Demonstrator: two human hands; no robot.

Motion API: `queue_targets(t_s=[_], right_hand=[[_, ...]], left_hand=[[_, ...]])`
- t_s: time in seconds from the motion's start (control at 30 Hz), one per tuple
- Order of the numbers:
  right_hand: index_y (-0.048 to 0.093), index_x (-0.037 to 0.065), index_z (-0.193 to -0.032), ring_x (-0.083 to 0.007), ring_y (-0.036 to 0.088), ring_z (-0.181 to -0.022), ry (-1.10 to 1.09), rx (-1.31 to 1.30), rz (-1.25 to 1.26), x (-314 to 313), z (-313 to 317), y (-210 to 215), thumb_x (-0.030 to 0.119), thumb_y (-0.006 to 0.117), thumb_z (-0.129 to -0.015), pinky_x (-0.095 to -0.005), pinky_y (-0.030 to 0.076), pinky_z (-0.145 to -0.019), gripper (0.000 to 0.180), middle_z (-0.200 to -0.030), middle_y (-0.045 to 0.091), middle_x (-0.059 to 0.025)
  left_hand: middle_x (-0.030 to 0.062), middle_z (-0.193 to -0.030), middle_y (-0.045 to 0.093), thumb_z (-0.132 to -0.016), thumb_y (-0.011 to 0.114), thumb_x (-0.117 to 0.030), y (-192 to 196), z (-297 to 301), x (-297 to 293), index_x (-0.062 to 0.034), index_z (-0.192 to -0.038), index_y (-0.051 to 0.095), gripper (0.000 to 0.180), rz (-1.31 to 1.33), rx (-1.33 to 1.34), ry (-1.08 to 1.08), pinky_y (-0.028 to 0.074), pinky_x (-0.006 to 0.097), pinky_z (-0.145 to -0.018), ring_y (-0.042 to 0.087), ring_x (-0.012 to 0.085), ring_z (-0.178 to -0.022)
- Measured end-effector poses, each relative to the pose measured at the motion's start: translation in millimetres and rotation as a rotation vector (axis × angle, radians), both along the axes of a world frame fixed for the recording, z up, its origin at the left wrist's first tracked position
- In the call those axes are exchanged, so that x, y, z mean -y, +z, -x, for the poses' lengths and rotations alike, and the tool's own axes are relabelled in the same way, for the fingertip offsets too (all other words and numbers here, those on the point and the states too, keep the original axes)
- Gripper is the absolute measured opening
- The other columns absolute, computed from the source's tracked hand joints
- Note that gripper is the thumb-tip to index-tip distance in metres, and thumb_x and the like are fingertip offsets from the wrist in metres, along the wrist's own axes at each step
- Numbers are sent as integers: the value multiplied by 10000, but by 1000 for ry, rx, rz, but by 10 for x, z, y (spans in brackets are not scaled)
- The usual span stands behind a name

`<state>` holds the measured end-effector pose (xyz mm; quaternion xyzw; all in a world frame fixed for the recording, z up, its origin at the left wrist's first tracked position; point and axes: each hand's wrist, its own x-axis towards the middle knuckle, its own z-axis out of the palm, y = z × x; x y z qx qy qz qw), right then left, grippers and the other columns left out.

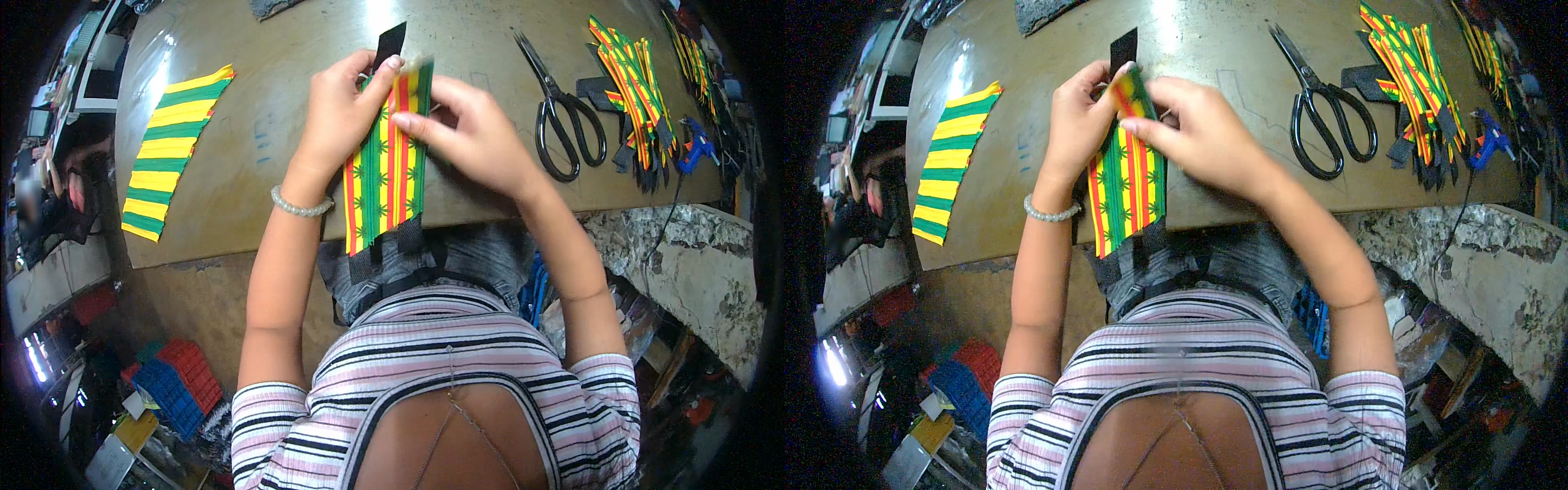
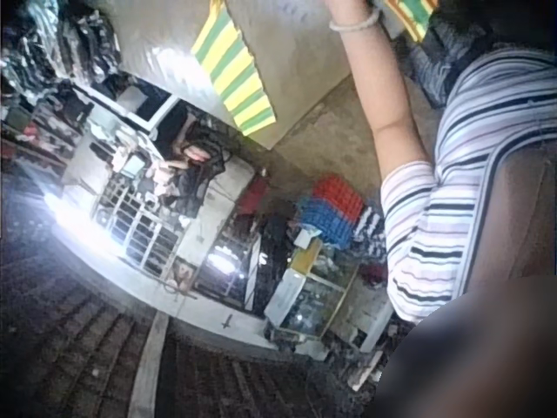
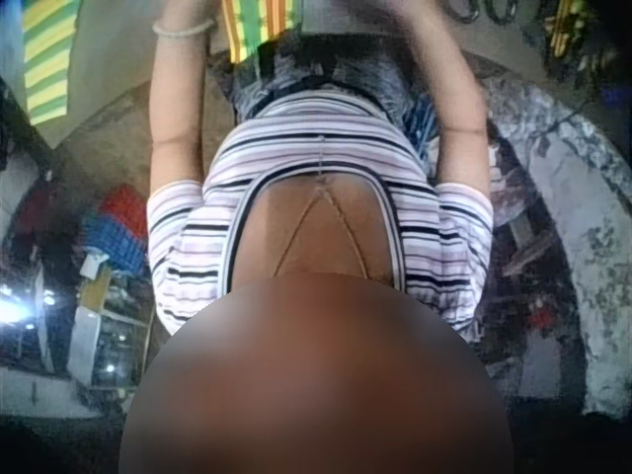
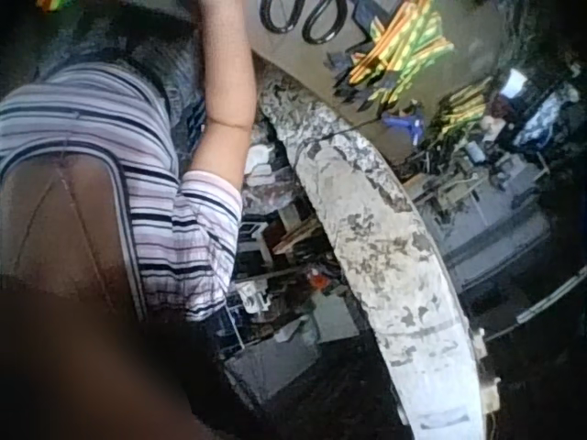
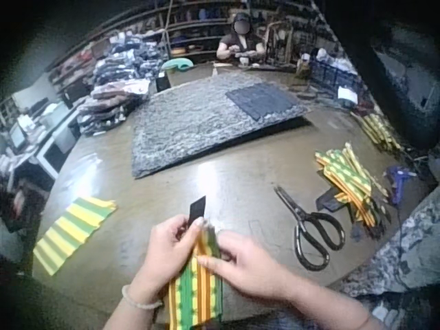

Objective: The person folds and aligns a green-and-yellow striped fabric piece, then attaches a black strip to its edge. They repeat this process with several similar pieces, stacking the finished items on the table. The person also uses scissors to trim a yellow strip and applies adhesive from a small container to secure the black strip.

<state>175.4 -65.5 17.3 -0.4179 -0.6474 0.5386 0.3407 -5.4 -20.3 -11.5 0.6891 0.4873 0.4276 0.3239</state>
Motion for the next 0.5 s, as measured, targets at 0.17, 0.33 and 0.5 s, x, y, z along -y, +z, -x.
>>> queue_targets(t_s=[0.17,0.33,0.5], right_hand=[[671,90,-1067,-277,629,-972,413,-68,-749,636,-46,386,98,667,-788,-391,511,-875,279,-1000,647,-66],[686,23,-1060,-267,648,-896,-30,184,-414,561,-59,204,174,752,-820,-345,513,-804,291,-966,668,-100],[676,-35,-932,-19,512,-645,-144,0,98,452,-19,-176,158,717,-923,-213,413,-557,198,-759,625,16]], left_hand=[[225,-689,601,-939,654,-315,-26,55,-19,49,-840,649,378,-10,-114,68,465,369,-587,557,275,-565],[155,-683,618,-930,668,-301,-39,14,-64,47,-914,670,348,12,-18,58,475,344,-608,561,170,-604],[183,-1041,696,-963,658,-394,63,91,-23,20,-1361,408,626,480,786,-122,609,316,-728,719,216,-831]])
